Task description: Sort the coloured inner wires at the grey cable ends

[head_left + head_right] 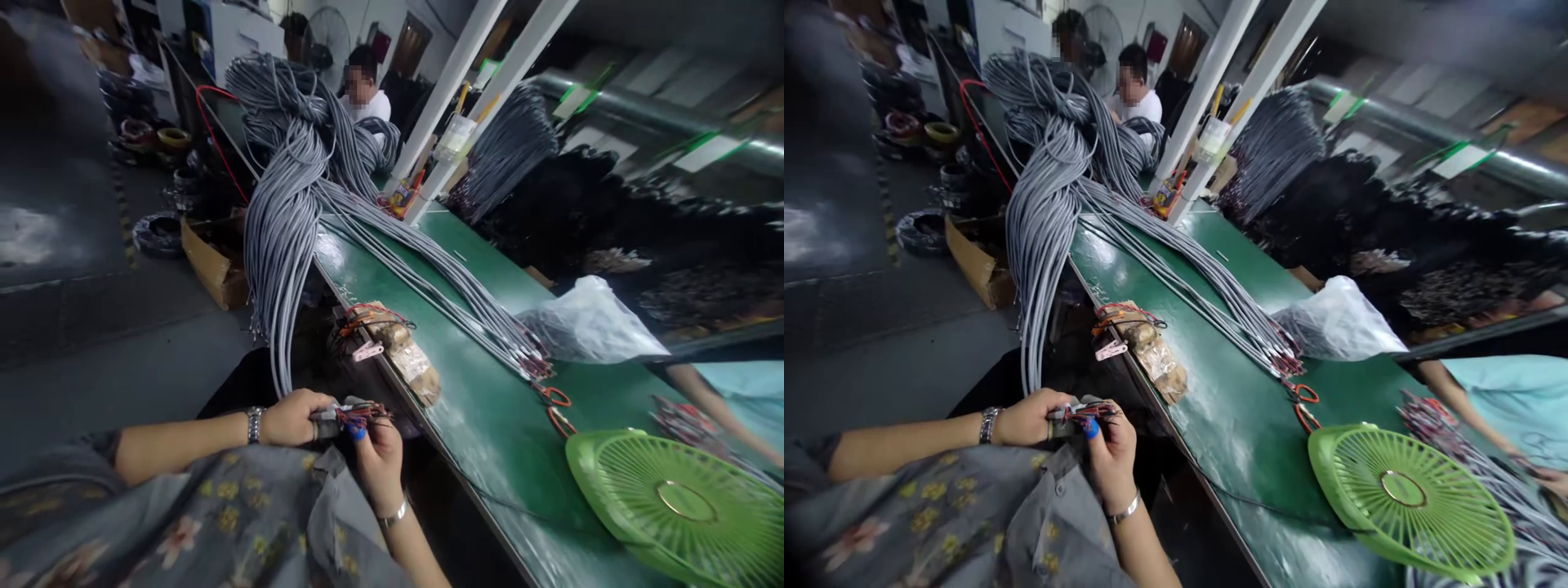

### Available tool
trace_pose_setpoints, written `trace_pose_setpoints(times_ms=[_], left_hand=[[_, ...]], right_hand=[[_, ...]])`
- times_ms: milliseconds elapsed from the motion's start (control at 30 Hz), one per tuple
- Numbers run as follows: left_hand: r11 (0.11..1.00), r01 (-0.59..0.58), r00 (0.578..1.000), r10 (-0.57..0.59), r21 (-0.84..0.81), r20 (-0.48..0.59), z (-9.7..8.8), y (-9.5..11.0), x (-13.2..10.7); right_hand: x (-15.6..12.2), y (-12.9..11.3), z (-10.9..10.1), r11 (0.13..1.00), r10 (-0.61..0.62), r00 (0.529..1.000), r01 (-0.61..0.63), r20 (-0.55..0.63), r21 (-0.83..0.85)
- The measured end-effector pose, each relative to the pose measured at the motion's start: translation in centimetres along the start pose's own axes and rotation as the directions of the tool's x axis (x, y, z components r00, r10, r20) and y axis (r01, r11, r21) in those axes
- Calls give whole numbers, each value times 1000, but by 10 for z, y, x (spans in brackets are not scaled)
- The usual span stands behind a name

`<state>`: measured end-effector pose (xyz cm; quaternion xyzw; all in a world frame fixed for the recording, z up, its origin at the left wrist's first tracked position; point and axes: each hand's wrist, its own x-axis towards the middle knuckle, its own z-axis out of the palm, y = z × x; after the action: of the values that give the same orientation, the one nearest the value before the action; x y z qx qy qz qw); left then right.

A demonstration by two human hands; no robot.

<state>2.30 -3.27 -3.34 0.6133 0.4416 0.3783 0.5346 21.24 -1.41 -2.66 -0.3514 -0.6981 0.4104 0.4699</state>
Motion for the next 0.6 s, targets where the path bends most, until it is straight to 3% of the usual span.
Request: trace_pose_setpoints(times_ms=[100,233,400,500,600], left_hand=[[991,-57,997,51,-121,-51,-2,6,-4],[968,-88,965,24,-237,-260,-15,15,-18],[977,25,891,-118,-212,-439,-37,15,-42],[971,104,862,-196,-217,-467,-47,15,-52],[963,162,849,-246,-214,-467,-53,16,-57]], right_hand=[[-1,2,-3,995,97,995,-98,-35,-33],[-3,9,-10,975,219,970,-221,-108,-12],[3,12,-14,940,325,935,-303,-144,155],[12,10,-9,900,383,916,-342,-116,270],[22,5,6,834,433,901,-397,-10,383]])
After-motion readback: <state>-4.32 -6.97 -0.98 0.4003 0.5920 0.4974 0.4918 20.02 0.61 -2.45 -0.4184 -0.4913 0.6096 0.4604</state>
